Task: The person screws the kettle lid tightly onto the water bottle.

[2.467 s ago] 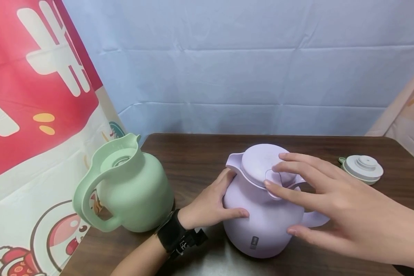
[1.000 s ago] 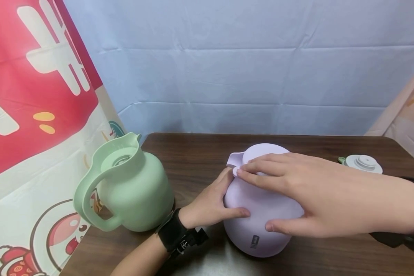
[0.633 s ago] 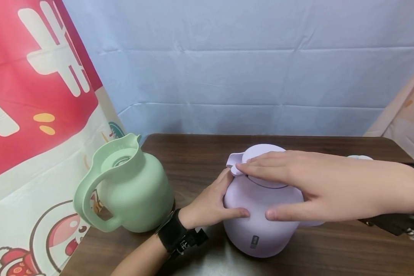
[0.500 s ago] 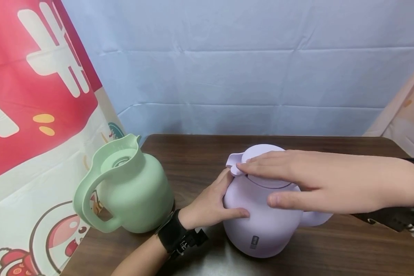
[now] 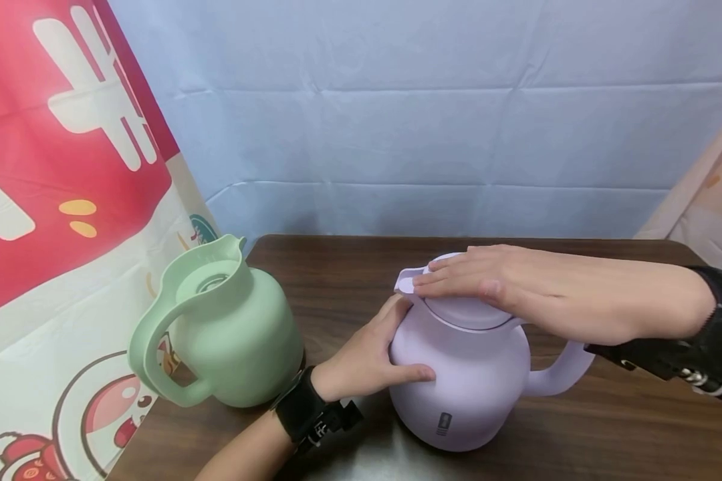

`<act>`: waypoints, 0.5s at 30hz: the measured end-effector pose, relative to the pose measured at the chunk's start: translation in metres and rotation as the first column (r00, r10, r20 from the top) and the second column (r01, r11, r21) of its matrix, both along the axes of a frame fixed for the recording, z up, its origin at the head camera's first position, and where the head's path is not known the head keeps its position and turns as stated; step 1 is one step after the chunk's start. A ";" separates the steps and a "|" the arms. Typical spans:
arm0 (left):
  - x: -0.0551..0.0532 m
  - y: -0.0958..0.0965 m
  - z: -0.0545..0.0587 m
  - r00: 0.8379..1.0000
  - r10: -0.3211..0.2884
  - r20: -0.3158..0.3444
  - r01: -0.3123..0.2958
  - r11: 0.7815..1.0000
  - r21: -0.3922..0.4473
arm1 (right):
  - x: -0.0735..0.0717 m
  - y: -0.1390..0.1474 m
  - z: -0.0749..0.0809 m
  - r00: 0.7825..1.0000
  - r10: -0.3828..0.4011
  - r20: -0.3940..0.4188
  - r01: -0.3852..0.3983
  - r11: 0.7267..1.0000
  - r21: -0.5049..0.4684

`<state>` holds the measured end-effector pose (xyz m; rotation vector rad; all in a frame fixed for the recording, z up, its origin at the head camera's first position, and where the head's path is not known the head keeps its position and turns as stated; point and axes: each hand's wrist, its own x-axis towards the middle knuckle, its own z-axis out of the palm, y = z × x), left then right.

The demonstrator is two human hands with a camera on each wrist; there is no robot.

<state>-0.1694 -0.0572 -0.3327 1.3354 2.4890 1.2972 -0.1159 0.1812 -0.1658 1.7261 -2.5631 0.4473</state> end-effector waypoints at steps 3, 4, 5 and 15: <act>0.000 0.000 0.000 1.000 -0.001 0.011 0.001 1.000 0.007 | -0.002 -0.002 -0.002 0.998 -0.060 -0.022 0.060 0.998 0.023; 0.000 0.000 0.001 1.000 -0.001 0.011 0.001 1.000 0.010 | -0.002 -0.002 -0.003 0.995 -0.099 -0.013 0.100 0.994 0.039; 0.001 0.000 0.001 1.000 -0.001 0.009 0.001 1.000 0.012 | -0.002 -0.003 -0.004 0.988 -0.152 0.000 0.152 0.986 0.062; 0.001 0.002 0.000 1.000 0.009 -0.015 -0.009 1.000 0.012 | -0.003 -0.001 -0.005 0.935 -0.347 0.076 0.330 0.928 0.174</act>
